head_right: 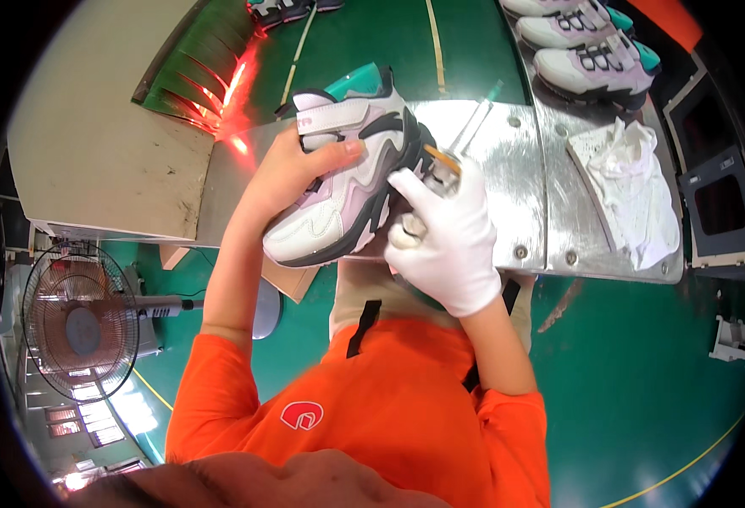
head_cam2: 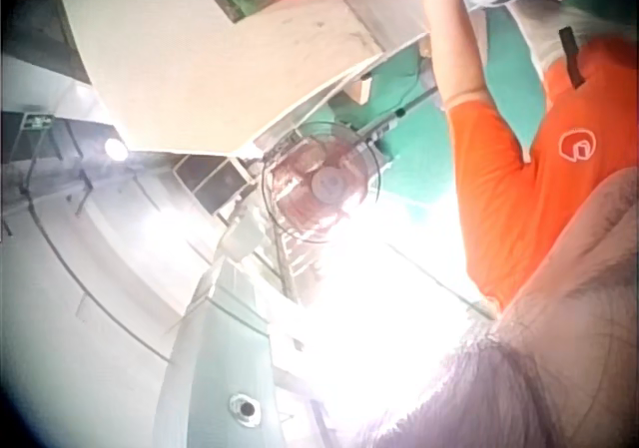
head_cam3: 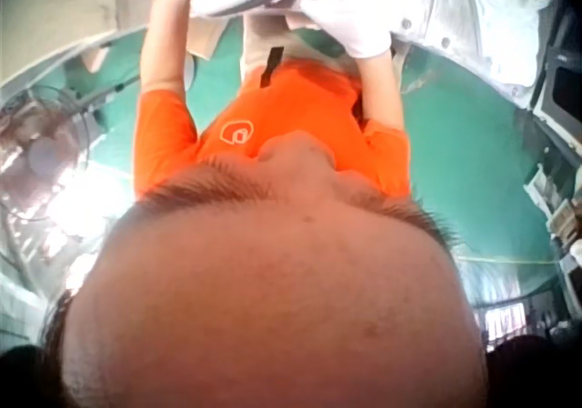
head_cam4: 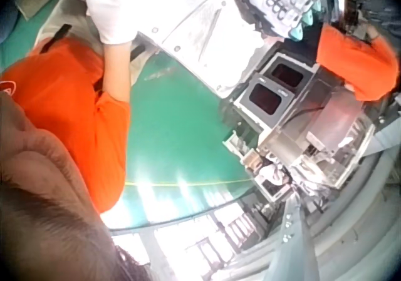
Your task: The person uses a syringe to inject a liquid substance into the seams of white and teal sneakers on a factory assembly line. They handle multiple shoes one by one, picking them up, injecting the liquid, and placing them back on the metal table.
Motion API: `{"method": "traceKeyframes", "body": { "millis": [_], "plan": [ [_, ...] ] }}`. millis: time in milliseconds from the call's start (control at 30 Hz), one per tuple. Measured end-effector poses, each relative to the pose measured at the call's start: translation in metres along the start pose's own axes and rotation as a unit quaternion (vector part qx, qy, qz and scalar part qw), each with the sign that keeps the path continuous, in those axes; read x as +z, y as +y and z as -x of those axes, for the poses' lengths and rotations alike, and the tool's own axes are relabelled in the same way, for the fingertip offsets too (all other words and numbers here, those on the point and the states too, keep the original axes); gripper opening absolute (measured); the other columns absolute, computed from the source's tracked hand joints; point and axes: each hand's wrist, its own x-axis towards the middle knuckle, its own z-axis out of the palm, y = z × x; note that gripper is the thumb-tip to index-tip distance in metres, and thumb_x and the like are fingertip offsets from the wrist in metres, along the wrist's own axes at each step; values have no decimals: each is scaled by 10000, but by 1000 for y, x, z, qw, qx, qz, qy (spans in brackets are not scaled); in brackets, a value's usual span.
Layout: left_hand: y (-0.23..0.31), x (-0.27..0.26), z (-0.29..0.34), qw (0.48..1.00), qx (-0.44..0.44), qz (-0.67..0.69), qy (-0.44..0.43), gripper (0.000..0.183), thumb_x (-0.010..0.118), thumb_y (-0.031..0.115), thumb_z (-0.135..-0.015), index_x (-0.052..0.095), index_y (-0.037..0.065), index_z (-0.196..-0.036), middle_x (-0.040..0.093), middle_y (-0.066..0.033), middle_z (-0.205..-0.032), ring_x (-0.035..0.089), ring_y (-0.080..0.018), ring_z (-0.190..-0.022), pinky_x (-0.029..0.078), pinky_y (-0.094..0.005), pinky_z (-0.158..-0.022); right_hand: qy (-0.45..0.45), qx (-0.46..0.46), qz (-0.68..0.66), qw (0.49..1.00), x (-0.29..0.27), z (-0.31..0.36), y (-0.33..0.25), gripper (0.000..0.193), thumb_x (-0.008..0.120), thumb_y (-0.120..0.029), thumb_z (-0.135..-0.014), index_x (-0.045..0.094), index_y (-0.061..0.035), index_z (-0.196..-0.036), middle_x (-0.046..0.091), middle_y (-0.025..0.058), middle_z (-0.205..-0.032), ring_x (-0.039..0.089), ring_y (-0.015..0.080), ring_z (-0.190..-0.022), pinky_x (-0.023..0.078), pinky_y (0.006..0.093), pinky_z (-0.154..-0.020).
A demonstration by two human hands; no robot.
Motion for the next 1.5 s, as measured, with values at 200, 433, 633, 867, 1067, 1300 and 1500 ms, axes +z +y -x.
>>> {"method": "traceKeyframes", "body": {
  "millis": [200, 433, 633, 867, 1067, 1300, 1500],
  "plan": [
    [-5, -24, -58, 999, 16, -7, 30, 602, 801, 351, -743, 635, -27, -1181, 699, -97, -1049, 642, -153, -913, 505, -286, -828, 89, -19, 89, 992, -34, 6, 44, 845, 735, -73, -568, 450, -68, -1363, 489, 210, -1244, 630, 317, -868, 546, 375, -739],
    [16, -69, -215, 957, 89, -242, 130, 803, 735, 563, -700, 592, -28, -1224, 707, -194, -1045, 692, -300, -974, 527, -367, -853, 101, 223, 124, 962, -65, 24, 96, 1079, 854, -136, -517, 314, 88, -1424, 588, 206, -1102, 600, 285, -858, 501, 352, -799],
    [43, -65, -392, 897, 106, -383, 192, 942, 707, 662, -673, 524, -31, -1284, 695, -222, -1075, 677, -353, -1026, 523, -422, -891, 106, 329, 56, 937, -62, 22, 91, 1047, 874, -190, -472, 387, 78, -1359, 593, 197, -1096, 599, 292, -904, 494, 355, -845],
    [-15, 32, -542, 918, 111, -353, 143, 1364, 788, 658, -639, 20, -20, -1539, 273, -324, -1518, 392, -438, -1359, 392, -506, -1075, 115, 363, 107, 918, -61, 16, 105, 1010, 851, -230, -533, 374, 64, -1373, 588, 200, -1079, 587, 279, -856, 503, 361, -843],
    [-32, 37, -506, 855, 92, -481, 169, 1193, 746, 581, -759, 46, 27, -1550, 120, -303, -1576, 281, -470, -1407, 307, -726, -1011, 102, 366, 87, 921, -67, 16, 95, 979, 830, -265, -585, 363, 51, -1385, 583, 202, -1065, 577, 269, -814, 511, 366, -841],
    [79, 139, -488, 984, 58, -100, -133, 775, 658, 595, -840, 611, -133, -1102, 679, -223, -1001, 693, -332, -798, 594, -449, -630, 160, 365, 10, 917, -61, 29, 94, 1036, 889, -229, -477, 397, 108, -1324, 583, 197, -1091, 582, 261, -966, 476, 349, -884],
    [65, 157, -447, 986, -38, 81, -143, 574, 842, 389, -761, 634, -117, -936, 637, -139, -834, 608, -215, -576, 562, -319, -472, 164, 287, 34, 943, -76, 9, 85, 948, 880, -242, -496, 456, 32, -1297, 612, 172, -1044, 618, 293, -895, 510, 361, -834]
  ]
}}
